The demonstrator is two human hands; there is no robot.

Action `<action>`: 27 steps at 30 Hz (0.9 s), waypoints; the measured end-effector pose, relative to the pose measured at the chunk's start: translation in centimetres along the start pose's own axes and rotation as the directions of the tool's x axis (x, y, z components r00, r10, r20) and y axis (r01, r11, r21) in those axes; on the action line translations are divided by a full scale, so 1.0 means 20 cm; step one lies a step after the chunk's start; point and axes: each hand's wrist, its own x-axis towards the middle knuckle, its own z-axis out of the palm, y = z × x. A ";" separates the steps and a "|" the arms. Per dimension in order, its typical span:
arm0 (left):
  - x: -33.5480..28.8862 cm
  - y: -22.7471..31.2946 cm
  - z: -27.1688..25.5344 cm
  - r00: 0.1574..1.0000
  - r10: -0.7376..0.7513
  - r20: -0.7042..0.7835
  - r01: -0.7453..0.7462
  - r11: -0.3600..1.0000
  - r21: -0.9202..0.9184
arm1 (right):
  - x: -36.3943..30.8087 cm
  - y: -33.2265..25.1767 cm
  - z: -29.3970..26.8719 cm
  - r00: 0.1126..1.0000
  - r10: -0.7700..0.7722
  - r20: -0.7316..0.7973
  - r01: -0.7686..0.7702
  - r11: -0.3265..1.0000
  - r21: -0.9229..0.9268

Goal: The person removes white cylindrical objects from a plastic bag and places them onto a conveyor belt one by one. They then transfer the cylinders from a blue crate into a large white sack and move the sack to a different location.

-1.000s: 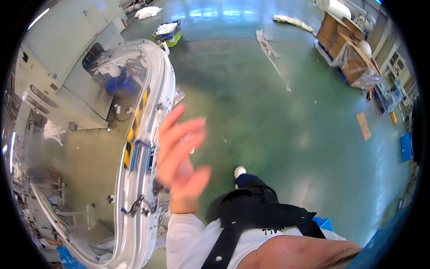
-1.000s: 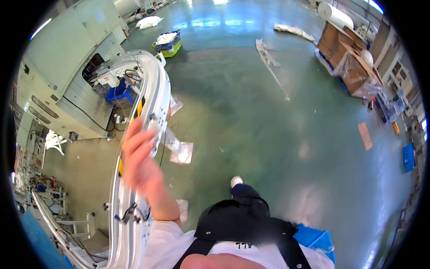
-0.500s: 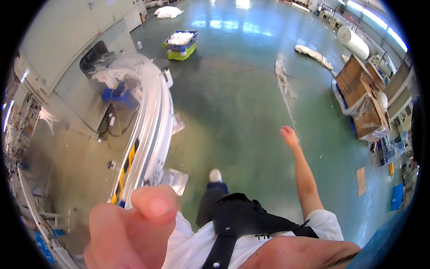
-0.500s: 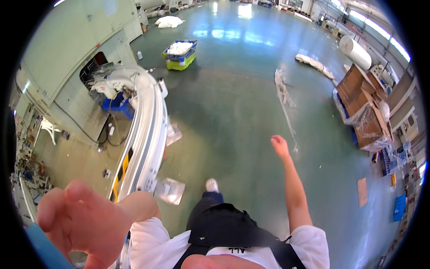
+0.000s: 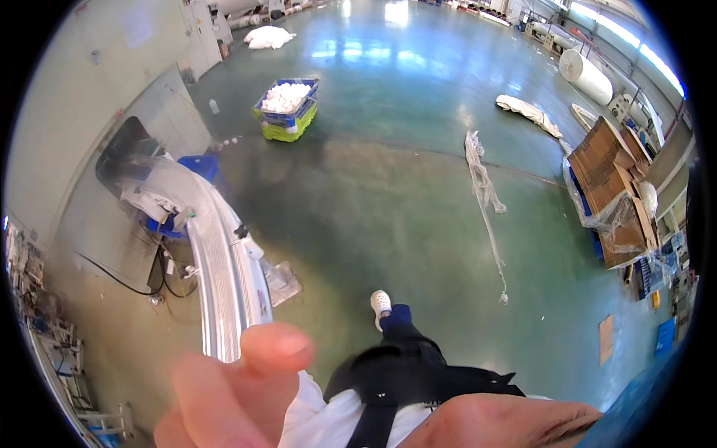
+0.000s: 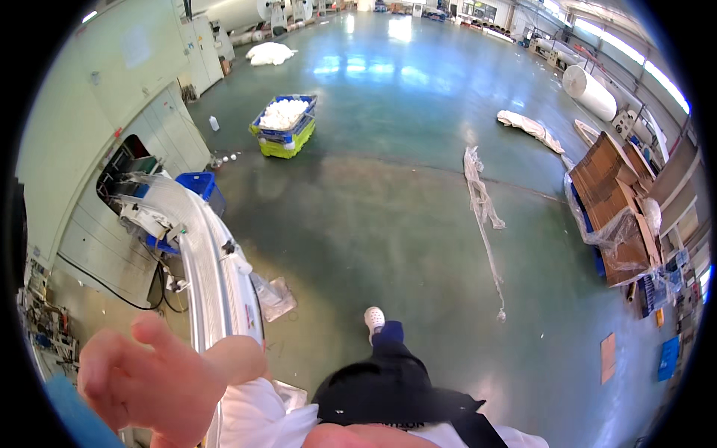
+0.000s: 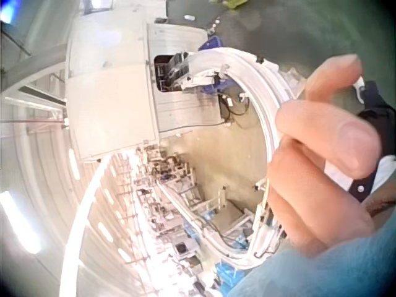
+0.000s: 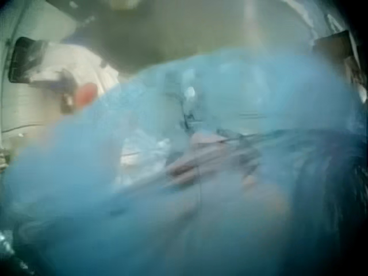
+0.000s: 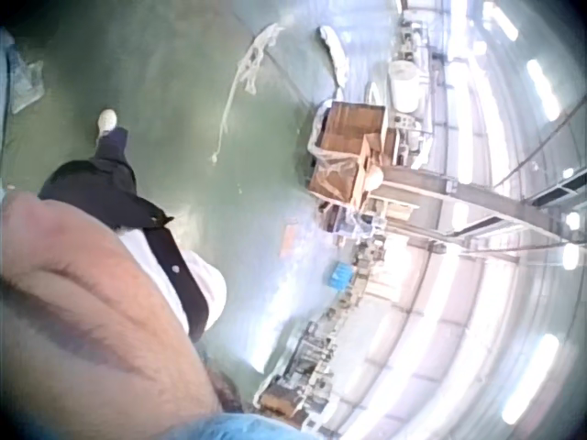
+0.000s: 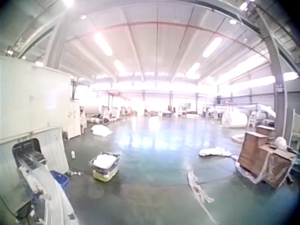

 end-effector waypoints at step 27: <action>1.22 3.86 -2.27 0.879 0.475 -0.044 0.465 -0.834 0.298 | 1.02 -4.21 -1.86 0.850 -0.527 -0.002 0.518 0.834 -0.189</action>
